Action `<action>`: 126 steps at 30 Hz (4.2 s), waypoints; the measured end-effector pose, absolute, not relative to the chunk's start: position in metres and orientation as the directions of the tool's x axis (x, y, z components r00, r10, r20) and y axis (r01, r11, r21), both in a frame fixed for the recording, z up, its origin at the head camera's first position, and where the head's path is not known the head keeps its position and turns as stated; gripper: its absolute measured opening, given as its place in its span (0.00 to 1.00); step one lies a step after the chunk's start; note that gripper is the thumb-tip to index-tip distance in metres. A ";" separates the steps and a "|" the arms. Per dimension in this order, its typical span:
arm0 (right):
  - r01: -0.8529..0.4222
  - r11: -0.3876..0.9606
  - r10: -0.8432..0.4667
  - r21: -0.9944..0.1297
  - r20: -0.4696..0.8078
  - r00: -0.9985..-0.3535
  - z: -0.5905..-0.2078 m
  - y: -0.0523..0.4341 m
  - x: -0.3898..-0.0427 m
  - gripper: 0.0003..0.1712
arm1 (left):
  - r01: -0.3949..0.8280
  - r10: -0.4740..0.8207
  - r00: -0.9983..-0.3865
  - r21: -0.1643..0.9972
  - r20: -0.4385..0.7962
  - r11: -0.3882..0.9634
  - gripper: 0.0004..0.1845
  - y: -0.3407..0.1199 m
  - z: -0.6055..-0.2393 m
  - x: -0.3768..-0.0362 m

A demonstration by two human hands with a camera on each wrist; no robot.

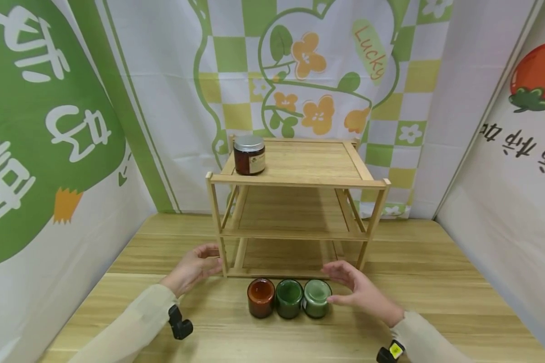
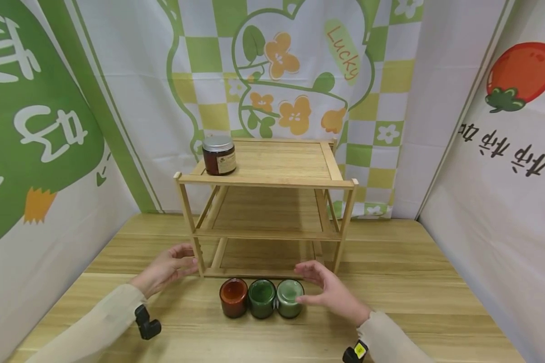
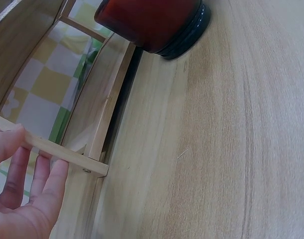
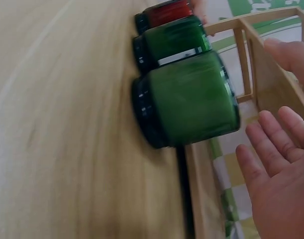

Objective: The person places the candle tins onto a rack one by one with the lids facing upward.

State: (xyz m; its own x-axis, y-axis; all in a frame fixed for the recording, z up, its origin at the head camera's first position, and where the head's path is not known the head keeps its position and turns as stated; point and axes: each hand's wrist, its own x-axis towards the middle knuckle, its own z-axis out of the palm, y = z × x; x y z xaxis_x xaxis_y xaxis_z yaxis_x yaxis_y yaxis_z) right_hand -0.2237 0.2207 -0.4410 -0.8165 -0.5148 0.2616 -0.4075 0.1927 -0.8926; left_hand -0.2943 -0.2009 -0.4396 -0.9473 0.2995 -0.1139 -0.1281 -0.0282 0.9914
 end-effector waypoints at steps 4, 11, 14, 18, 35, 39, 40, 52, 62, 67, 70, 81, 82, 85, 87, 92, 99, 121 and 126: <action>-0.332 0.229 -0.515 -0.915 0.176 -0.839 -0.446 0.222 -0.225 0.39 | -0.131 0.296 -0.948 0.991 -0.117 -0.028 0.26 -0.201 -0.440 -0.295; -0.312 0.262 -0.523 -0.913 0.137 -0.841 -0.457 0.222 -0.229 0.43 | -0.124 0.299 -0.948 0.992 -0.112 -0.020 0.26 -0.201 -0.440 -0.295; -0.324 0.264 -0.531 -0.909 0.143 -0.835 -0.460 0.220 -0.231 0.43 | -0.124 0.299 -0.948 0.992 -0.113 -0.016 0.26 -0.201 -0.440 -0.294; -0.322 0.264 -0.544 -0.909 0.135 -0.828 -0.462 0.219 -0.232 0.43 | -0.121 0.306 -0.946 0.993 -0.109 -0.018 0.26 -0.201 -0.441 -0.294; -0.217 0.141 -0.614 -0.966 0.087 -0.785 -0.477 0.217 -0.239 0.47 | -0.120 0.301 -0.947 0.993 -0.111 -0.011 0.25 -0.201 -0.441 -0.295; -0.177 0.131 -0.621 -0.975 0.058 -0.782 -0.476 0.216 -0.239 0.49 | -0.123 0.300 -0.947 0.992 -0.112 -0.019 0.24 -0.201 -0.440 -0.295; -0.171 0.131 -0.620 -0.977 0.053 -0.783 -0.476 0.216 -0.239 0.49 | -0.124 0.300 -0.947 0.992 -0.112 -0.019 0.24 -0.201 -0.440 -0.295; -0.142 0.140 -0.628 -0.980 0.023 -0.778 -0.478 0.215 -0.239 0.47 | -0.123 0.301 -0.947 0.992 -0.114 -0.011 0.25 -0.202 -0.441 -0.294; -0.146 0.140 -0.644 -0.979 0.022 -0.765 -0.479 0.212 -0.240 0.45 | -0.118 0.306 -0.946 0.993 -0.104 -0.029 0.23 -0.203 -0.441 -0.294; -0.139 0.141 -0.641 -0.980 0.017 -0.768 -0.480 0.211 -0.241 0.45 | -0.120 0.303 -0.947 0.993 -0.107 -0.023 0.23 -0.202 -0.440 -0.294; -0.138 0.139 -0.642 -0.981 0.017 -0.767 -0.479 0.211 -0.241 0.44 | -0.123 0.300 -0.947 0.992 -0.110 -0.023 0.24 -0.202 -0.440 -0.294; -0.150 0.152 -0.632 -0.977 0.021 -0.774 -0.479 0.209 -0.241 0.42 | -0.122 0.295 -0.949 0.992 -0.112 -0.016 0.25 -0.202 -0.441 -0.295; -0.153 0.154 -0.632 -0.976 0.022 -0.775 -0.479 0.209 -0.241 0.42 | -0.122 0.297 -0.948 0.992 -0.112 -0.014 0.25 -0.202 -0.441 -0.294; -0.159 0.154 -0.630 -0.975 0.028 -0.776 -0.480 0.209 -0.241 0.42 | -0.120 0.296 -0.949 0.993 -0.112 -0.010 0.24 -0.202 -0.441 -0.295; -0.161 0.150 -0.631 -0.976 0.031 -0.775 -0.480 0.209 -0.241 0.42 | -0.121 0.293 -0.949 0.993 -0.114 -0.009 0.24 -0.202 -0.441 -0.295; -0.164 0.144 -0.628 -0.976 0.038 -0.777 -0.481 0.210 -0.242 0.41 | -0.128 0.284 -0.952 0.992 -0.118 -0.016 0.24 -0.202 -0.441 -0.296; -0.207 0.164 -0.604 -0.965 0.068 -0.794 -0.480 0.214 -0.240 0.40 | -0.127 0.283 -0.952 0.992 -0.115 -0.022 0.22 -0.202 -0.441 -0.296; -0.245 0.168 -0.549 -0.955 0.116 -0.827 -0.461 0.217 -0.234 0.39 | -0.147 0.286 -0.949 0.989 -0.132 -0.031 0.23 -0.202 -0.439 -0.293; -0.250 0.175 -0.541 -0.952 0.119 -0.833 -0.460 0.217 -0.234 0.39 | -0.147 0.288 -0.948 0.989 -0.137 -0.013 0.26 -0.202 -0.439 -0.293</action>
